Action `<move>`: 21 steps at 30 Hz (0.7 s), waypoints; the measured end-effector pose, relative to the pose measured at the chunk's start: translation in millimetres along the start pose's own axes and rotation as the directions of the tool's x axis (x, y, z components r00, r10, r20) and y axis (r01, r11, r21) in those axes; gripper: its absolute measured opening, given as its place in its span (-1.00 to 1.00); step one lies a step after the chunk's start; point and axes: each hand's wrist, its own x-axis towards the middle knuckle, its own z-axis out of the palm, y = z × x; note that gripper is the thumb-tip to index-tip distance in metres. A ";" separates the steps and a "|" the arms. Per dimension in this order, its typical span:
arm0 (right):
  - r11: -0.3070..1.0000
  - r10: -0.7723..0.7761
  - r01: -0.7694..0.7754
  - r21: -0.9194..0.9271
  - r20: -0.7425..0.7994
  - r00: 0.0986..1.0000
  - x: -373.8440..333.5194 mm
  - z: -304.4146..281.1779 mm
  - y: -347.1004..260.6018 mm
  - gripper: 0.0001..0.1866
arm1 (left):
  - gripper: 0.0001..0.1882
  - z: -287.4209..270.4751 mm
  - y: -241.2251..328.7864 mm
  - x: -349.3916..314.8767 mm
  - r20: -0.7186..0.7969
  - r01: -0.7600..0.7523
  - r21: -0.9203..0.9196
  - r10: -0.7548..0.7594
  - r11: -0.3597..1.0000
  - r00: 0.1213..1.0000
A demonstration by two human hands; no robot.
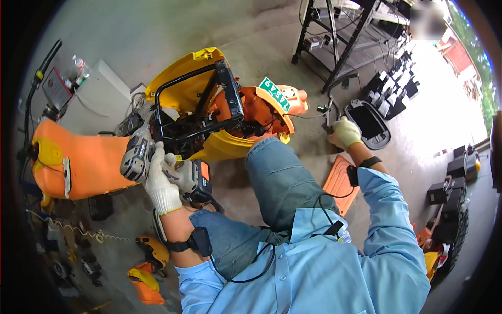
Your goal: Disassemble the body panels and internal components of a small motorcycle using power tools.
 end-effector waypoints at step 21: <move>0.993 -0.077 0.107 0.056 -0.393 0.916 138.1 -65.3 -94.2 -0.77 | -0.66 11.5 9.9 -10.9 -0.121 0.067 -0.031 -0.070 0.997 0.990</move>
